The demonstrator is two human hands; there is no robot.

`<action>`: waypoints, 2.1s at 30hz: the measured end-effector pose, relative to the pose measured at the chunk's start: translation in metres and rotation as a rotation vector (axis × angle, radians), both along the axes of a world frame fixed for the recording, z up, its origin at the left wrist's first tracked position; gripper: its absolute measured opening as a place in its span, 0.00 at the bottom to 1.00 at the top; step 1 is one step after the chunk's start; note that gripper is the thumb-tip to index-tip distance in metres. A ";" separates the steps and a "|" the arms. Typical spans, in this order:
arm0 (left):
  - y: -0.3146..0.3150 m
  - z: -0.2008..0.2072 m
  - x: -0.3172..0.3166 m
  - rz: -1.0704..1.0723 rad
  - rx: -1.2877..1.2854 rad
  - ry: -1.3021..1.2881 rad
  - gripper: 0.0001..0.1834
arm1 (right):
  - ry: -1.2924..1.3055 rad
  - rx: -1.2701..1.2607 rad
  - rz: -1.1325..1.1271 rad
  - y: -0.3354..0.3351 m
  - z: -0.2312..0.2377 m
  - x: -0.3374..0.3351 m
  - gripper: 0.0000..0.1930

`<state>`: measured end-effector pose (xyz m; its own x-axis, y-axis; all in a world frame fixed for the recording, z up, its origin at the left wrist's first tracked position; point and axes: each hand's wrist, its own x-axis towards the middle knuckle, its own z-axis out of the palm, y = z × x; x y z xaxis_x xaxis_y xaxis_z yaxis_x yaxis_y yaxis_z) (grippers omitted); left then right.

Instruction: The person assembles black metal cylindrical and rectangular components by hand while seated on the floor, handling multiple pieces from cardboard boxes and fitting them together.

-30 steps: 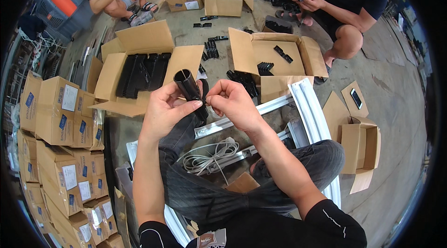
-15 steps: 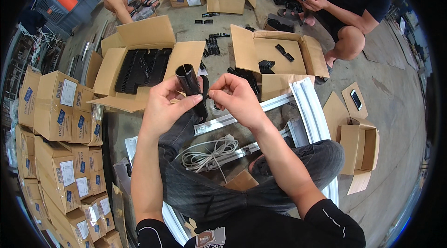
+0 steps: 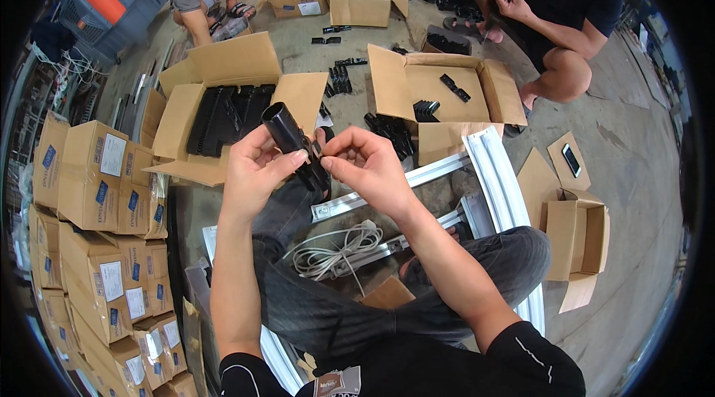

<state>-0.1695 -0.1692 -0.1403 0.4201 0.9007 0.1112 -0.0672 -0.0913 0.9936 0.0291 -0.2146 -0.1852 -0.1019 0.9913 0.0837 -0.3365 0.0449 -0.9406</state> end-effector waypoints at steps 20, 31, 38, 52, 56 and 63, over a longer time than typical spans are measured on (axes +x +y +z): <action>0.000 -0.003 -0.011 -0.043 0.053 -0.041 0.21 | -0.211 0.313 -0.178 -0.002 -0.001 -0.013 0.05; 0.001 -0.004 -0.009 -0.029 0.051 -0.061 0.20 | -0.134 0.240 -0.199 -0.002 -0.010 -0.021 0.04; 0.000 -0.008 0.009 0.143 -0.051 -0.041 0.16 | -0.392 0.427 -0.365 -0.006 -0.004 -0.021 0.12; -0.003 -0.022 0.024 0.282 -0.136 -0.092 0.17 | 0.083 -0.085 -0.089 0.009 -0.028 -0.014 0.16; -0.002 -0.024 0.022 0.143 -0.151 -0.114 0.16 | 0.288 -0.177 0.083 0.011 -0.024 -0.005 0.15; -0.002 -0.033 0.024 0.070 -0.326 -0.152 0.16 | -0.018 -0.030 0.058 0.017 -0.017 0.005 0.15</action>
<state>-0.1459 -0.1714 -0.1730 0.3567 0.9251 -0.1302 -0.2212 0.2191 0.9503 0.0339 -0.1975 -0.2020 -0.1603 0.9857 0.0515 -0.3204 -0.0026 -0.9473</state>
